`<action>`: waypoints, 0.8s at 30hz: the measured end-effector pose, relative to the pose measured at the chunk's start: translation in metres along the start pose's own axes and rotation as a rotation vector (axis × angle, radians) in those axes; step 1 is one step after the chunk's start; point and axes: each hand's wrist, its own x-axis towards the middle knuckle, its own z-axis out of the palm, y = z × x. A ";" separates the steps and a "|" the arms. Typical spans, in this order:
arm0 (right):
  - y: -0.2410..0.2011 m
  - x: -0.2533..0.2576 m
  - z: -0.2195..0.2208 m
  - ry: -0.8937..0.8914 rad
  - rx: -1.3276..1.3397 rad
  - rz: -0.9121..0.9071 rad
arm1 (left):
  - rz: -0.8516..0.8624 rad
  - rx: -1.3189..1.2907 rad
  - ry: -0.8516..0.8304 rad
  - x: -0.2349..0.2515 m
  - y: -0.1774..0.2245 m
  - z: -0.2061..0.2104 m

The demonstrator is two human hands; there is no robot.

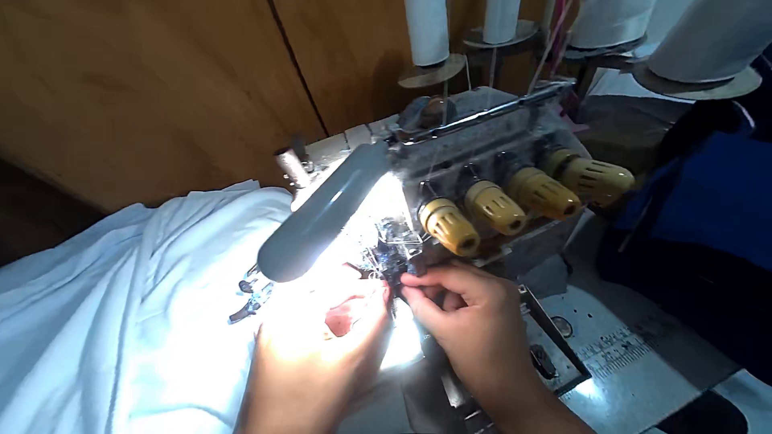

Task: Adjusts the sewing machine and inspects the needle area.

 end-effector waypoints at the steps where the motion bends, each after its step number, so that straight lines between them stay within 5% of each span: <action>1: 0.000 0.001 0.000 -0.008 0.016 0.004 | 0.019 0.002 -0.012 -0.001 0.002 -0.001; 11: 0.005 0.004 0.002 -0.109 -0.020 -0.117 | 0.011 -0.081 -0.071 -0.006 0.005 -0.005; 19: -0.003 -0.004 -0.003 0.137 -0.358 -0.130 | -0.009 -0.098 -0.086 -0.001 0.007 -0.010; 24: -0.001 -0.010 -0.012 0.219 -0.307 -0.091 | 0.145 -0.125 -0.102 -0.012 -0.093 -0.020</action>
